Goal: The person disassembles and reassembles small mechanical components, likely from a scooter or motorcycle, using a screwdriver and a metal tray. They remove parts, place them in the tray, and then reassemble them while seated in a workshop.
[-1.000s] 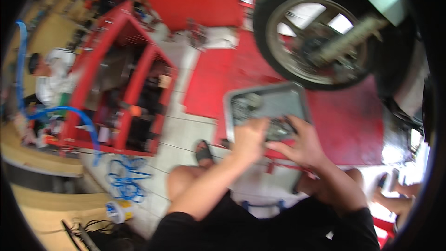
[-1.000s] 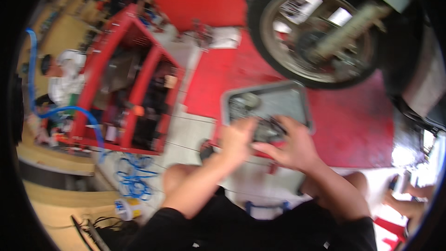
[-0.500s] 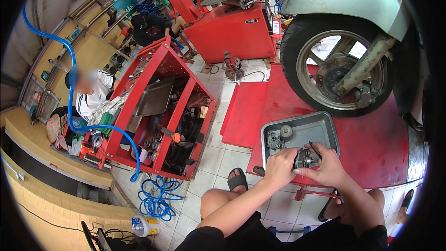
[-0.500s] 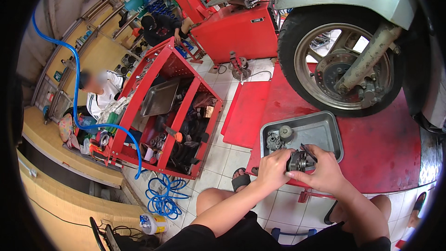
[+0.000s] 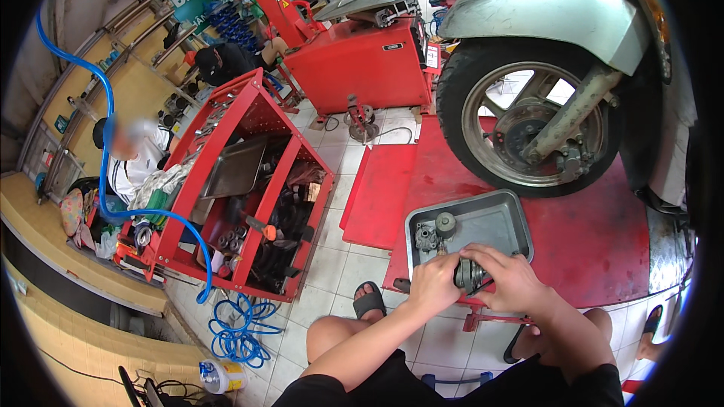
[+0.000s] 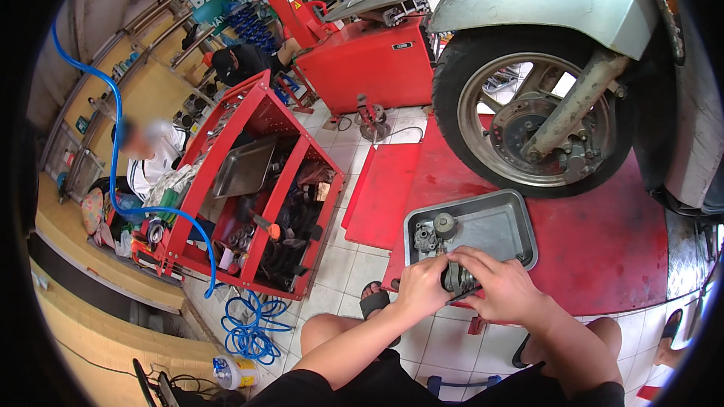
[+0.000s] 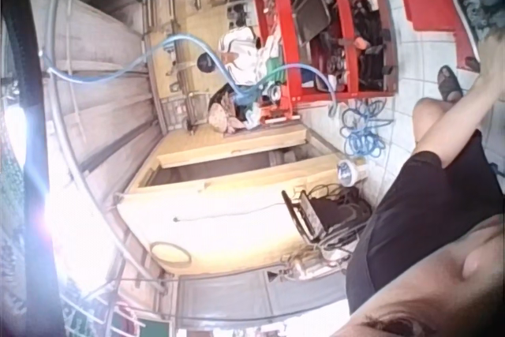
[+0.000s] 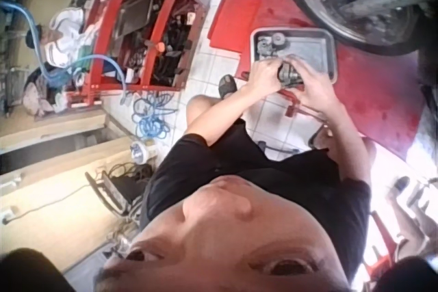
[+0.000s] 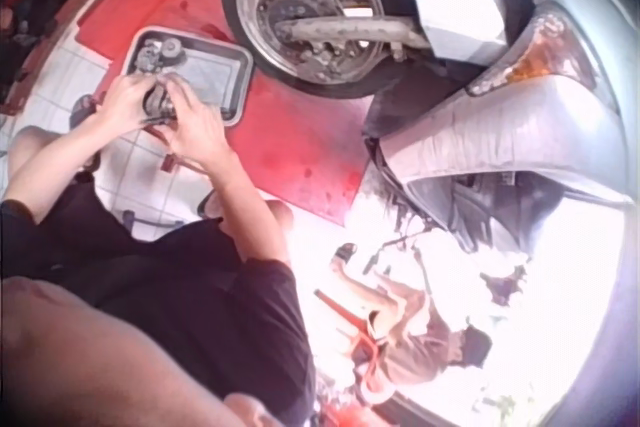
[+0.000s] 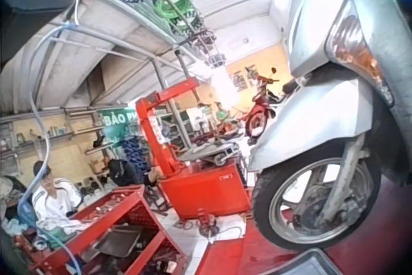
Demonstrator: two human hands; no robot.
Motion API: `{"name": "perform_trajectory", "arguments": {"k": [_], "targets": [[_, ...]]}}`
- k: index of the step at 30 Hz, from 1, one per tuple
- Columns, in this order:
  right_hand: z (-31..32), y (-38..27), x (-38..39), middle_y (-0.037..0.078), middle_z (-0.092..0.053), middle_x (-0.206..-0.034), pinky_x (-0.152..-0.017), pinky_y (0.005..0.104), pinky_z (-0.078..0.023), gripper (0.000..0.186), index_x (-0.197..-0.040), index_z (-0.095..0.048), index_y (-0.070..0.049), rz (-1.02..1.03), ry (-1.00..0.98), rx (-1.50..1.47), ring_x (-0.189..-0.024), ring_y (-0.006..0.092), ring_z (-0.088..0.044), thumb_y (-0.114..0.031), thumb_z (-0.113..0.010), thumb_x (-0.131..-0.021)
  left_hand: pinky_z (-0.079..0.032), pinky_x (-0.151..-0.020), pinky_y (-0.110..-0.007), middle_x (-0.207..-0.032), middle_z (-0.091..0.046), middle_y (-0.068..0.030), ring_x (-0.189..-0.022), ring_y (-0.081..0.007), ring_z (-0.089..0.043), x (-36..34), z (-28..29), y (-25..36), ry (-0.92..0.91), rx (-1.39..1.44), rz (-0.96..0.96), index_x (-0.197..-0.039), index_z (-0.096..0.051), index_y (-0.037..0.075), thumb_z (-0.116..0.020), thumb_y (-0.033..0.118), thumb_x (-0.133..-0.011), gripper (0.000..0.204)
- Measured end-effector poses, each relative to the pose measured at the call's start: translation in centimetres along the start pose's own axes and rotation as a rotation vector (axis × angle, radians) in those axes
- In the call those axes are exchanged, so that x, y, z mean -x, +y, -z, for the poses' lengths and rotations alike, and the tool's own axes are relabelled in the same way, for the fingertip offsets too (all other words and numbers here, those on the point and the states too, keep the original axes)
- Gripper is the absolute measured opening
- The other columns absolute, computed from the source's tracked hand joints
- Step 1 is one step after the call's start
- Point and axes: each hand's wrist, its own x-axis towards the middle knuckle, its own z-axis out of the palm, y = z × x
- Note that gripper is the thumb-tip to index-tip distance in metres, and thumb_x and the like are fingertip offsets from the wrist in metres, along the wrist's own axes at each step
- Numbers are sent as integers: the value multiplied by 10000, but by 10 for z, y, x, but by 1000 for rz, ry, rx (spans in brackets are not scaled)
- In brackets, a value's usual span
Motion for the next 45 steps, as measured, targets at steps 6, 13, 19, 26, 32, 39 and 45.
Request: {"name": "perform_trajectory", "arguments": {"k": [6,13,19,26,32,39,45], "targets": [[0,2,-2,79,-587,-1446,-739,460,-585,887,-1521,-469,-133,9,-46,38,-995,332,-722,-182,-868,-730,-578,-667,-488,-808,-707,-204,-758,-406,-716,0,-2,-1,30,26,4,-1007,-682,-15,-889,172,-620,477],[3,-7,-3,99,-605,-1380,-795,491,-560,920,-1533,-455,-133,-61,-7,-5,-994,357,-715,-239,-879,-724,-567,-639,-499,-782,-703,-205,-733,-424,-712,0,-1,-2,47,50,-29,-944,-656,-11,-901,240,-653,455],[0,-1,-3,102,-638,-1308,-772,484,-559,955,-1516,-482,-132,-60,28,48,-969,357,-716,-289,-901,-672,-574,-707,-513,-880,-720,-240,-835,-439,-717,-4,0,2,-16,71,49,-1038,-677,-5,-883,101,-619,479],[-4,3,-4,108,-664,-1266,-757,470,-558,969,-1480,-523,-126,-64,86,10,-992,349,-712,-309,-922,-616,-569,-679,-523,-836,-715,-244,-777,-451,-712,-1,-9,-5,3,69,57,-1058,-686,-12,-882,116,-614,502],[-5,-1,-2,110,-665,-1285,-759,456,-592,926,-1475,-527,-116,-21,108,-1,-976,348,-727,-263,-908,-644,-574,-692,-511,-862,-715,-233,-797,-435,-716,1,-4,0,18,58,46,-1068,-690,-10,-876,90,-599,514],[-3,-2,-3,100,-655,-1319,-736,458,-594,894,-1476,-524,-116,-5,114,10,-983,339,-728,-214,-880,-662,-579,-717,-493,-891,-719,-207,-842,-417,-718,0,0,4,62,59,21,-1054,-690,-6,-881,72,-588,509],[-5,-2,0,102,-650,-1333,-745,459,-595,907,-1487,-514,-126,-30,92,2,-991,339,-726,-209,-883,-663,-572,-694,-497,-855,-716,-212,-803,-416,-720,1,-6,0,42,80,16,-1046,-697,-3,-882,86,-603,489]]}}
